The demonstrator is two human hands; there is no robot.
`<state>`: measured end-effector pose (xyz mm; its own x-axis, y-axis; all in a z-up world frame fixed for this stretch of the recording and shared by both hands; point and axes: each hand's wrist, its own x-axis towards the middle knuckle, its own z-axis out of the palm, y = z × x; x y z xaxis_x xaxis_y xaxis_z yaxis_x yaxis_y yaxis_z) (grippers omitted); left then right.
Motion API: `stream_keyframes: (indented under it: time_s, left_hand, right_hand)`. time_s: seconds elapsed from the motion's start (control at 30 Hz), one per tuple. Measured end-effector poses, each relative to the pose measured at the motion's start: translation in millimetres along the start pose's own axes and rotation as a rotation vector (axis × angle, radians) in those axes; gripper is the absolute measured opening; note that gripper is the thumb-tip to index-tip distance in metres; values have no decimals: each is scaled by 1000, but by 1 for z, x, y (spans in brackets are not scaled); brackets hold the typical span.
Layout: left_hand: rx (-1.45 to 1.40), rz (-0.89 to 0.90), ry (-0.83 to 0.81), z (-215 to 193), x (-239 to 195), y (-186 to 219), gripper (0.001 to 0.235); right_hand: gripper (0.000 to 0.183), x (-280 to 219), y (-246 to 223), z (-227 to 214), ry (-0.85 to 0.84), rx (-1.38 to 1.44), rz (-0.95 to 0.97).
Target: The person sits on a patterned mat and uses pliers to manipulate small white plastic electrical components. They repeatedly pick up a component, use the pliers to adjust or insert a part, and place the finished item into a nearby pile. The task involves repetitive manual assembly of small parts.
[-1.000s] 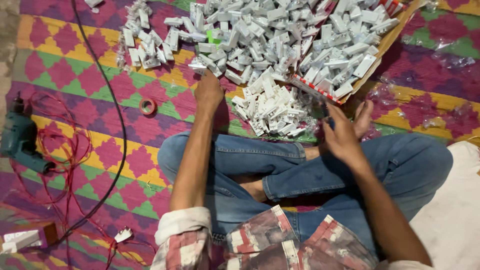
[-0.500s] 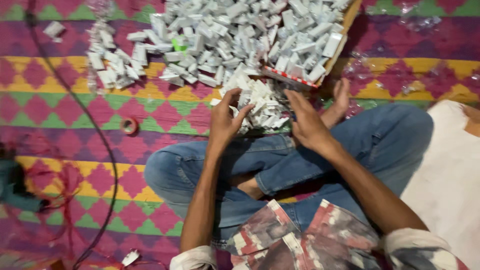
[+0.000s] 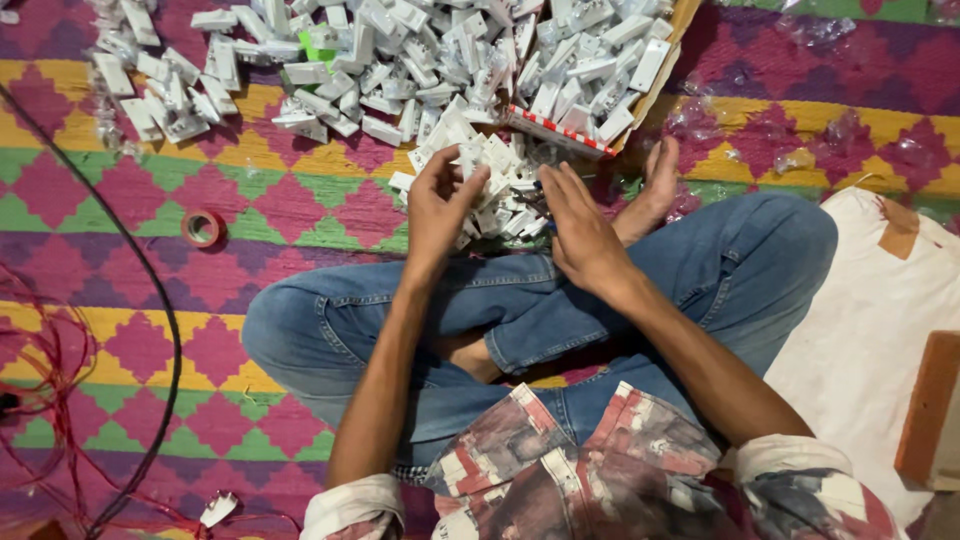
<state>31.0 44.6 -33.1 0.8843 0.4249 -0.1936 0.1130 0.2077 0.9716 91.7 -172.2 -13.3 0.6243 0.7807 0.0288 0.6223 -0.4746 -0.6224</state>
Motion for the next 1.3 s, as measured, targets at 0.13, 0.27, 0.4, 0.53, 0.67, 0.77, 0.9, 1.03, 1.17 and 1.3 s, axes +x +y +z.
stream_keyframes:
  time_s: [0.13,0.27,0.4,0.53,0.67,0.77,0.9,1.03,1.17,1.3]
  left_hand:
    - [-283,-181,-1,-8,3,-3,40]
    - [-291,-212,-6,-7,0,-5,32]
    - [-219,-176,-29,-6,0,-6,31]
    - [-126,-154,-15,-2,-2,-11,31]
    - [-87,-121,-39,0,-4,-10,33]
    - [-52,-42,-52,3,-5,-6,35]
    - [36,27,-43,10,-11,3,36]
    - [350,56,39,16,-16,11,37]
    - [307,51,52,16,-15,13,37]
    - [188,22,37,11,-14,8,33]
  right_hand:
    - [88,1,-8,3,2,-25,-26]
    - [86,1,-13,5,23,-85,-19]
    - [84,2,-18,3,30,-74,8]
    - [87,2,-19,-1,45,-65,2]
    - [84,1,-16,1,43,-88,21]
    - [83,0,-14,3,48,-104,20]
    - [81,-1,-14,4,58,-103,44]
    - [78,0,-18,1,96,-178,32]
    - [63,-1,-20,2,50,-149,123]
    - [44,1,-13,8,-33,-81,194]
